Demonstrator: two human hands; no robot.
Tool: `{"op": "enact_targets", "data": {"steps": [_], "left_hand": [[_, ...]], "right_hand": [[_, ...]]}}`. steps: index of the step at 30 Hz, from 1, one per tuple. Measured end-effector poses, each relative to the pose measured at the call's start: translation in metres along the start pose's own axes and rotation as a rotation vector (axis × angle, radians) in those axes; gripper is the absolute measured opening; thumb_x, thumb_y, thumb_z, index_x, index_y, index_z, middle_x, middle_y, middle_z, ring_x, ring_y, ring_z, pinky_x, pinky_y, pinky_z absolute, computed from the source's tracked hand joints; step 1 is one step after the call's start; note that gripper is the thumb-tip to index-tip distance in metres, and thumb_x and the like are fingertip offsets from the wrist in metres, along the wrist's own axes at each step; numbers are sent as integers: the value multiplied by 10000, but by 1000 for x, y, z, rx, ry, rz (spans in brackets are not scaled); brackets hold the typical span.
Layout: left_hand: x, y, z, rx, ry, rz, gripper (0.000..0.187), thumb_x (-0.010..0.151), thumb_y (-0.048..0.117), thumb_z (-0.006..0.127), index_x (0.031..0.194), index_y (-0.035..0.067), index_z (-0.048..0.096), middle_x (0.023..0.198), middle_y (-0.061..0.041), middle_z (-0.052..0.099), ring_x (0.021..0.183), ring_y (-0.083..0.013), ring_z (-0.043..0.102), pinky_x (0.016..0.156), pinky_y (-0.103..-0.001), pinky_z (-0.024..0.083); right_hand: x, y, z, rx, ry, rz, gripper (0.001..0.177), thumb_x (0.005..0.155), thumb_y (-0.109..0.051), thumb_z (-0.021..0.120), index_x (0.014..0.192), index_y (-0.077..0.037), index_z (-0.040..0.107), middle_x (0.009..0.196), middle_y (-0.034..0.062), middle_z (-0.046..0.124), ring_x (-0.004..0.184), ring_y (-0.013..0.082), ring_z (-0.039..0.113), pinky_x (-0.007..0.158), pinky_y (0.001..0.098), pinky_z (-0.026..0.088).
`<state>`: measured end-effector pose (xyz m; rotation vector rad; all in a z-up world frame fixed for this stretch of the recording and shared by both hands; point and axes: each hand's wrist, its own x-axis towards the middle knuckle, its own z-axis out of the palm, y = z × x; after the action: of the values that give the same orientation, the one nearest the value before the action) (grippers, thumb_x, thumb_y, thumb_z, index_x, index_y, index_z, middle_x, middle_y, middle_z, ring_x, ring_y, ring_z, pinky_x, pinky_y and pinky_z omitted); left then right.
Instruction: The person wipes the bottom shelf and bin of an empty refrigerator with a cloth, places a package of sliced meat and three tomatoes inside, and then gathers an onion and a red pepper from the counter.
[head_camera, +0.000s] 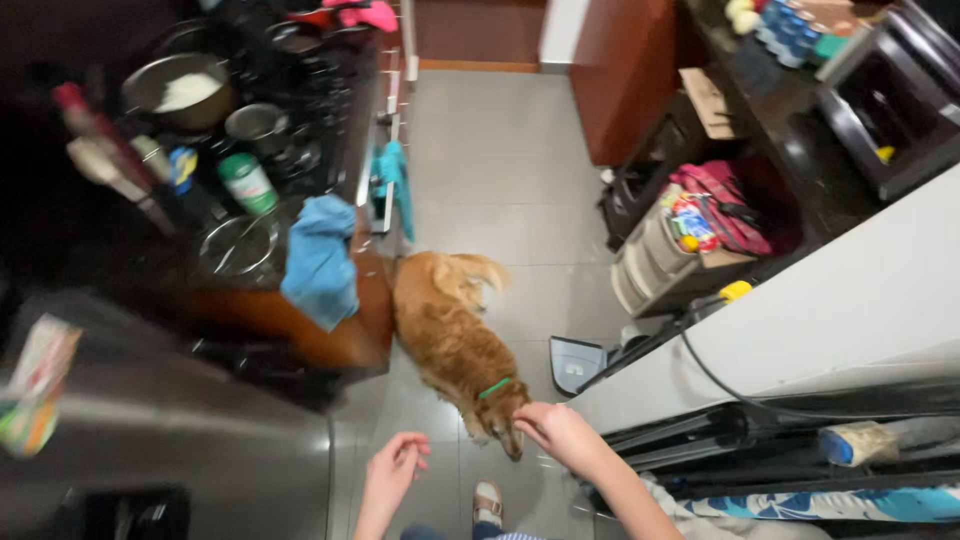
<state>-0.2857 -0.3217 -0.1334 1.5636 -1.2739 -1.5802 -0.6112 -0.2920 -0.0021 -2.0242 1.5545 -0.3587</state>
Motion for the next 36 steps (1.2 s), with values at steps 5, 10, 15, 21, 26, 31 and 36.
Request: {"op": "enact_targets", "data": {"steps": [5, 10, 15, 21, 26, 31, 36], "left_hand": [[30, -29, -2, 87, -118, -157, 213, 975, 129, 606, 1055, 149, 803, 887, 0, 876, 636, -96, 749, 528, -236, 569], [118, -70, -12, 91, -154, -283, 216, 925, 101, 631, 1031, 111, 819, 856, -26, 898, 585, -117, 740, 516, -223, 526], [221, -6, -29, 58, -272, -182, 240, 944, 64, 603, 1103, 89, 780, 947, -94, 899, 644, -144, 773, 506, -238, 559], [354, 47, -55, 69, -266, -11, 254, 953, 59, 567, 1104, 74, 771, 975, -130, 897, 666, -181, 800, 507, -264, 555], [386, 117, -41, -27, -251, -40, 284, 1008, 192, 576, 1066, -2, 776, 946, -206, 872, 650, -231, 772, 520, -282, 550], [409, 121, -7, -1, -324, -86, 325, 1001, 257, 564, 1057, 20, 779, 947, -204, 885, 644, -239, 780, 520, -294, 538], [419, 156, 18, 65, -399, -85, 313, 1004, 228, 565, 1027, 25, 802, 912, -140, 892, 626, -189, 769, 534, -267, 537]], "right_hand": [[24, 3, -7, 127, -18, 21, 214, 1045, -272, 557, 1010, -130, 714, 916, 39, 749, 807, 247, 706, 739, 365, 518], [78, 20, 1, 142, -13, 15, 163, 1037, -245, 577, 1005, -140, 698, 936, 60, 744, 839, 295, 700, 741, 382, 509], [152, 17, -49, 22, 54, 185, 197, 1040, -313, 558, 980, -239, 730, 894, -97, 762, 806, 178, 728, 698, 335, 511], [226, 33, -96, 18, 251, 243, 221, 1010, -421, 614, 996, -261, 765, 819, -141, 803, 764, 119, 771, 682, 290, 536], [223, 49, -110, 88, 345, 472, 295, 963, -500, 647, 757, -298, 708, 649, -184, 746, 620, 86, 738, 669, 257, 522], [234, 75, -129, 182, 343, 672, 286, 953, -445, 652, 725, -285, 715, 661, -207, 775, 646, 32, 750, 701, 224, 527], [280, 106, -167, 109, 350, 551, 311, 991, -429, 611, 721, -283, 657, 691, -138, 749, 653, 143, 714, 713, 285, 504]]}}
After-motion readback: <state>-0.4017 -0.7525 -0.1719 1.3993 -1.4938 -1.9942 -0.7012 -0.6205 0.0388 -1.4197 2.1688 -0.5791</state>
